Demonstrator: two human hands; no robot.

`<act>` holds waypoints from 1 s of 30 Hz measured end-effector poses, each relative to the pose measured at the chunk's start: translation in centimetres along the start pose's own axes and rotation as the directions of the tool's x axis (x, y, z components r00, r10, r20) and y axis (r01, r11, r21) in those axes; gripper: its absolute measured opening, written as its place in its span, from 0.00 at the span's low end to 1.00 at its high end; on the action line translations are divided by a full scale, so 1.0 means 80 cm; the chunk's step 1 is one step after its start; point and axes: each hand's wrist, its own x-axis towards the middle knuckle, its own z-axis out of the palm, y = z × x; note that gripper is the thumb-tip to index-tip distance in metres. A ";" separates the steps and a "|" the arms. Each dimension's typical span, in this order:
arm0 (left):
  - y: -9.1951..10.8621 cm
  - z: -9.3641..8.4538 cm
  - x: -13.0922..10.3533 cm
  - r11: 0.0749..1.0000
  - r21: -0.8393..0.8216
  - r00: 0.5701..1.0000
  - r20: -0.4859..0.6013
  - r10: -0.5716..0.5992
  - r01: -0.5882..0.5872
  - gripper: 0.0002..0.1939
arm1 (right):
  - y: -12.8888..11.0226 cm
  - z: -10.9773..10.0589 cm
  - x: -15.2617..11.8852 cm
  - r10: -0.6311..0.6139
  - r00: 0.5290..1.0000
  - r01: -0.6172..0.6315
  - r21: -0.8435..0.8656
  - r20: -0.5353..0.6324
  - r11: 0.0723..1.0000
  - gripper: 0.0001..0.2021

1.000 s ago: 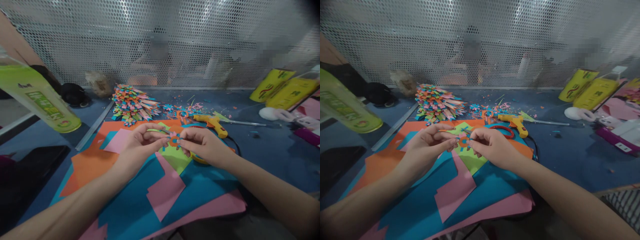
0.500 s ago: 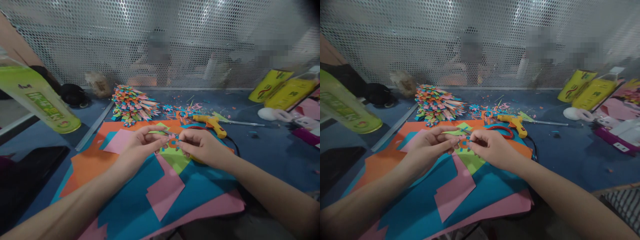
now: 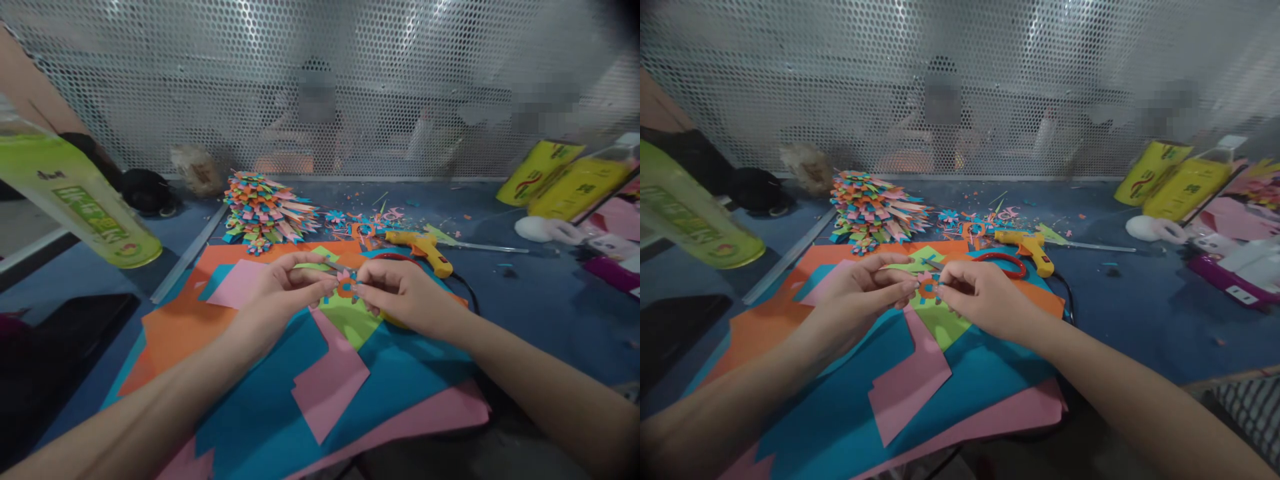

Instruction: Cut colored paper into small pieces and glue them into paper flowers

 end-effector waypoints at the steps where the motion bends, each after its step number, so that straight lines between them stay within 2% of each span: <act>1: 0.000 0.000 0.000 1.000 0.002 1.000 -0.005 -0.001 0.001 0.14 | 0.000 0.000 0.000 -0.001 1.000 0.001 0.001 0.001 1.000 0.10; 9: 0.004 0.005 0.002 0.999 -0.019 0.997 -0.056 -0.051 0.050 0.17 | 0.000 0.000 0.000 0.005 1.000 -0.005 0.022 0.018 1.000 0.09; 13: 0.005 0.009 0.002 0.996 0.007 0.996 0.016 -0.089 0.089 0.24 | -0.001 0.002 0.001 -0.055 0.997 0.056 -0.023 0.049 0.998 0.11; 17: 0.002 0.007 0.002 0.995 0.054 0.995 0.041 -0.086 0.084 0.24 | -0.002 0.002 0.000 -0.117 0.987 0.131 -0.132 0.107 0.983 0.11; 23: 0.005 0.004 0.003 0.993 0.044 0.994 -0.013 -0.104 0.105 0.29 | -0.001 -0.001 0.002 -0.100 0.989 0.107 -0.056 0.112 0.993 0.09; 30: 0.004 0.004 0.003 0.990 0.126 0.998 -0.015 -0.059 0.060 0.27 | -0.003 -0.002 0.001 -0.094 0.988 0.099 -0.034 0.125 0.994 0.10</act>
